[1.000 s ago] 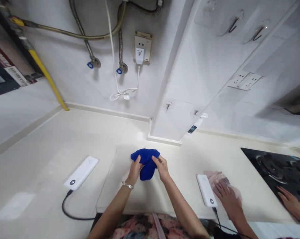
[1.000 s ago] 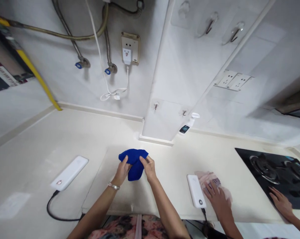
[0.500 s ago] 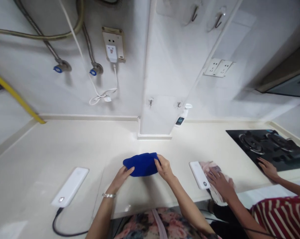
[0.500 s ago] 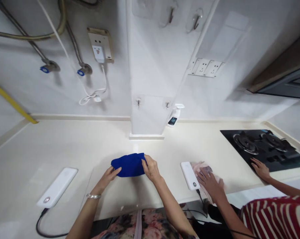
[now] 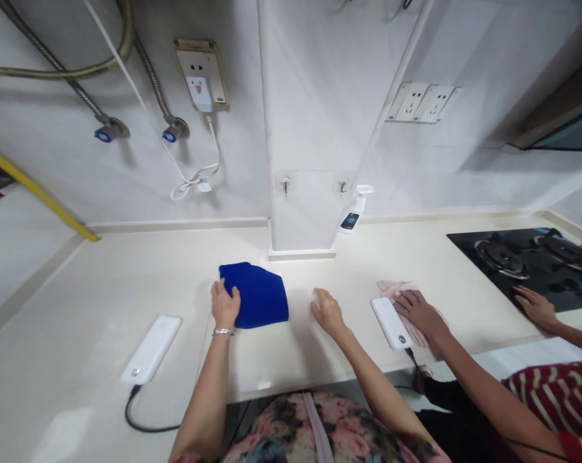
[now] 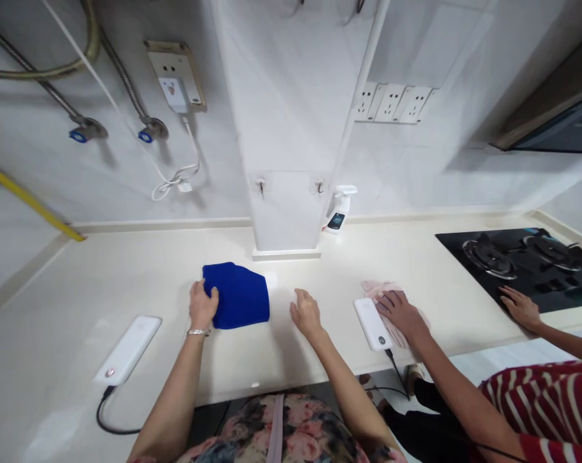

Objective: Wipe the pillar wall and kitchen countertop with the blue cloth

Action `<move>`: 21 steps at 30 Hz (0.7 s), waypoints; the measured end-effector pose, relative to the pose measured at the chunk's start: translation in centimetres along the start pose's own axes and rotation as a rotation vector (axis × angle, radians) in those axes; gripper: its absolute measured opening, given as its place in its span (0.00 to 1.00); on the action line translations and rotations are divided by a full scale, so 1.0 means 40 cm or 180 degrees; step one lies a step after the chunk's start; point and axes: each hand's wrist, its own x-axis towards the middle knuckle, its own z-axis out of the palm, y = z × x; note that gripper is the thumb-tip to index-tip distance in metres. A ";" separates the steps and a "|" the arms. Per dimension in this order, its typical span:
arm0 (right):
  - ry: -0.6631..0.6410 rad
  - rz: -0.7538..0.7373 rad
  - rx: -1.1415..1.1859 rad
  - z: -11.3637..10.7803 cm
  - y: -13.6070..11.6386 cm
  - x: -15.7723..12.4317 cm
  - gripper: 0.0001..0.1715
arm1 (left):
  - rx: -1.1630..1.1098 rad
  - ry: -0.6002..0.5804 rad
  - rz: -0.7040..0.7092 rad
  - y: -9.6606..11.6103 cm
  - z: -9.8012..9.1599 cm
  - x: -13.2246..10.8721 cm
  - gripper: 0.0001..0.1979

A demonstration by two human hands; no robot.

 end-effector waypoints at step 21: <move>0.0513 -0.0238 -0.0715 0.083 0.107 -0.242 0.38 | 0.1108 -0.0328 0.1112 -0.013 0.175 -0.129 0.33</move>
